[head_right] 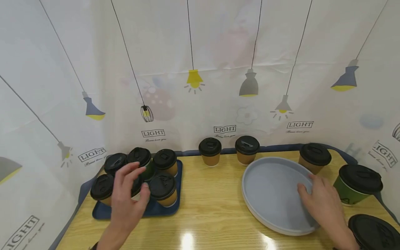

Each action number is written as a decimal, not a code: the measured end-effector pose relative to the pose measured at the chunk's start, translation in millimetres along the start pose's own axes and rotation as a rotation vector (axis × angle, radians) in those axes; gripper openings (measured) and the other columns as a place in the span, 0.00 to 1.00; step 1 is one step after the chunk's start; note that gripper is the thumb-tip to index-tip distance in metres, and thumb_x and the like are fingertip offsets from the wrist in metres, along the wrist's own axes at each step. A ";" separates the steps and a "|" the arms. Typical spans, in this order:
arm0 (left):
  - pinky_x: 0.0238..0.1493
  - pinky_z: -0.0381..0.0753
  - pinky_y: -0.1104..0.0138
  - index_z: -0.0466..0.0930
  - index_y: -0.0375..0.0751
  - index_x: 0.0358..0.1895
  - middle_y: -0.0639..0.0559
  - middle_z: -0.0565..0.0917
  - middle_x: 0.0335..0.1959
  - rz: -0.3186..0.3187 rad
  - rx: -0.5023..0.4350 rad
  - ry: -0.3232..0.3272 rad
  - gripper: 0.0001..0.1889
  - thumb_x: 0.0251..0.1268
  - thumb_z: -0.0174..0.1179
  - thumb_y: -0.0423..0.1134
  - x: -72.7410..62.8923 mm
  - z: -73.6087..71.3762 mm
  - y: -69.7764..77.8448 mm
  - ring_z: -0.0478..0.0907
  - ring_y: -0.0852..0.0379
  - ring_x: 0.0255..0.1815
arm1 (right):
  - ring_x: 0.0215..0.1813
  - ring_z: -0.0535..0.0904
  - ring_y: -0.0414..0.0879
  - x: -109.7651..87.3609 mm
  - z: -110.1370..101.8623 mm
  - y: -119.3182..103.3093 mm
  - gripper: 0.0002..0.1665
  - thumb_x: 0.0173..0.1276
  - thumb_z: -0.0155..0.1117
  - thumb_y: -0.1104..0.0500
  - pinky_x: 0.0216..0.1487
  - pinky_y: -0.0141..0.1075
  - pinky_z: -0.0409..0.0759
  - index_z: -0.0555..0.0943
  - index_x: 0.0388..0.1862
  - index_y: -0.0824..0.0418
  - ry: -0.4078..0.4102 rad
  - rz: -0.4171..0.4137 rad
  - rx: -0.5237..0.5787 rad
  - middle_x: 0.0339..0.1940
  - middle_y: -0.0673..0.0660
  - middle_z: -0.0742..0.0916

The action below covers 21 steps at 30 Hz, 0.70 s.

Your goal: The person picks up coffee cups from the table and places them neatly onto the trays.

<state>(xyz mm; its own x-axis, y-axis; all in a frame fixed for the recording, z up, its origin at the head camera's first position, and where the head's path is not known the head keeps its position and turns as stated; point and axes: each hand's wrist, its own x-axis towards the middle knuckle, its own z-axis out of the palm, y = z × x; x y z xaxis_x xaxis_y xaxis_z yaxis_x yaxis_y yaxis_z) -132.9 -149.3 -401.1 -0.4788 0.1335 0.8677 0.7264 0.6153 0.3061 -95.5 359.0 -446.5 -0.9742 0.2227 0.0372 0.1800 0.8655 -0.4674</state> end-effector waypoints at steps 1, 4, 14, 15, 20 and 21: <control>0.59 0.75 0.63 0.82 0.36 0.58 0.35 0.77 0.62 -0.003 -0.026 -0.036 0.22 0.56 0.61 0.25 -1.6 8.2 6.5 0.76 0.38 0.60 | 0.53 0.71 0.82 0.9 2.6 3.0 0.41 0.81 0.53 0.49 0.46 0.69 0.73 0.64 0.67 0.88 0.010 0.002 -0.004 0.57 0.89 0.70; 0.52 0.81 0.56 0.80 0.39 0.60 0.39 0.75 0.63 -0.058 -0.099 -0.186 0.24 0.58 0.65 0.24 -8.0 32.9 24.5 0.76 0.44 0.61 | 0.52 0.70 0.84 3.9 7.3 11.0 0.41 0.80 0.54 0.51 0.46 0.70 0.73 0.61 0.65 0.92 0.023 0.007 -0.006 0.55 0.91 0.69; 0.50 0.83 0.64 0.70 0.45 0.73 0.46 0.73 0.66 -0.647 -0.492 -0.811 0.26 0.75 0.58 0.45 -25.9 116.6 48.1 0.79 0.52 0.57 | 0.53 0.73 0.84 11.8 6.7 33.4 0.41 0.82 0.46 0.53 0.41 0.64 0.81 0.56 0.66 0.94 -0.108 0.072 0.012 0.56 0.92 0.70; 0.50 0.83 0.65 0.70 0.44 0.74 0.45 0.73 0.67 -0.687 -0.523 -0.841 0.27 0.76 0.58 0.46 -27.2 125.1 49.3 0.80 0.53 0.57 | 0.53 0.72 0.84 11.9 6.6 34.3 0.41 0.81 0.45 0.53 0.42 0.64 0.81 0.55 0.67 0.94 -0.120 0.084 0.014 0.56 0.92 0.69; 0.45 0.83 0.66 0.70 0.39 0.74 0.47 0.74 0.67 -0.780 -0.576 -0.909 0.30 0.74 0.61 0.47 -31.1 165.1 57.2 0.81 0.59 0.53 | 0.56 0.70 0.85 12.9 9.2 36.0 0.41 0.81 0.42 0.54 0.45 0.66 0.80 0.52 0.67 0.95 -0.136 0.123 0.030 0.58 0.93 0.67; 0.44 0.83 0.66 0.70 0.38 0.74 0.48 0.74 0.67 -0.790 -0.575 -0.911 0.31 0.73 0.61 0.47 -31.8 172.6 59.1 0.81 0.59 0.52 | 0.56 0.70 0.85 13.1 10.1 36.2 0.41 0.81 0.41 0.55 0.46 0.67 0.80 0.52 0.67 0.96 -0.135 0.123 0.035 0.58 0.93 0.67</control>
<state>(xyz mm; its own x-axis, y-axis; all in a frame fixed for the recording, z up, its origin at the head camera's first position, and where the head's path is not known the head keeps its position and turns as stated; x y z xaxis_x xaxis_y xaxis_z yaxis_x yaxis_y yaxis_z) -159.9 16.9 -478.3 -0.8570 0.5016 -0.1182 0.0985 0.3845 0.9178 -103.2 388.7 -471.8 -0.9550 0.2618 -0.1395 0.2963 0.8188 -0.4918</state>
